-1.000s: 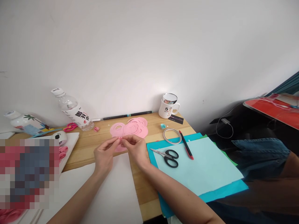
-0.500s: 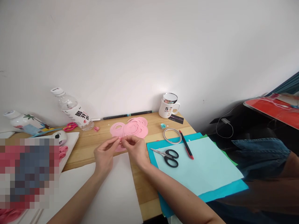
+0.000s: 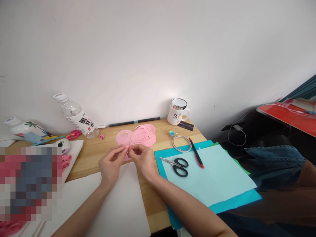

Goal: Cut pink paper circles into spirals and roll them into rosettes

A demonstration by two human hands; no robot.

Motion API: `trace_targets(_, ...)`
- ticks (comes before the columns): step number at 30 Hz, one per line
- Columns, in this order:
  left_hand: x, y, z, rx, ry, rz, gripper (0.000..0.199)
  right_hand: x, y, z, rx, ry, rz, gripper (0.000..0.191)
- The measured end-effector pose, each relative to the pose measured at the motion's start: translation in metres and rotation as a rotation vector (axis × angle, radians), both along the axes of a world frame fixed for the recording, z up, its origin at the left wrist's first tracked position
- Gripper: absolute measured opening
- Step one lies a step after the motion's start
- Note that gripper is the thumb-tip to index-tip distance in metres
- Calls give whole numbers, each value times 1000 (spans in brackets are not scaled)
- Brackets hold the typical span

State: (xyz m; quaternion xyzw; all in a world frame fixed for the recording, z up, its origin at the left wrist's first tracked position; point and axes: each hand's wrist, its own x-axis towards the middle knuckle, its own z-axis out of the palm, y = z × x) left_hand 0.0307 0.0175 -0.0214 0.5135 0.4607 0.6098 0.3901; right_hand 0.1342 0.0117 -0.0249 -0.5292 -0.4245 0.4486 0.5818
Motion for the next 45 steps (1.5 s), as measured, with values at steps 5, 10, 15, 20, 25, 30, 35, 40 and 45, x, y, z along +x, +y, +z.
trace_targets(5, 0, -1, 0, 0, 89, -8, 13, 0, 0, 1, -19, -2, -21, 11)
trace_targets(10, -2, 1, -4, 45, 199, -40, 21, 0, 0, 2, -38, -99, -51, 8)
trace_targets(15, -5, 3, -7, 165, 327, -53, 29, 5, 1, -3, 30, -220, -47, 7)
trace_targets(20, -5, 3, -9, 165, 377, -47, 31, 5, 1, -3, 53, -266, -25, 5)
trace_targets(25, -4, 2, -9, 44, 279, -50, 27, 1, 0, 0, 2, -90, 37, 6)
trace_targets(30, 0, 0, -5, -58, 181, -52, 21, -2, 0, -1, -93, 100, 29, 7)
trace_targets(35, -1, 1, -6, 30, 257, -71, 29, 4, 3, -3, -48, -81, -14, 4)
trace_targets(40, -3, 3, -9, 100, 373, -17, 31, 5, 1, -2, -19, -170, 16, 4)
trace_targets(45, -3, 3, -9, 45, 345, -23, 28, 1, 0, 2, 4, -199, 16, 4)
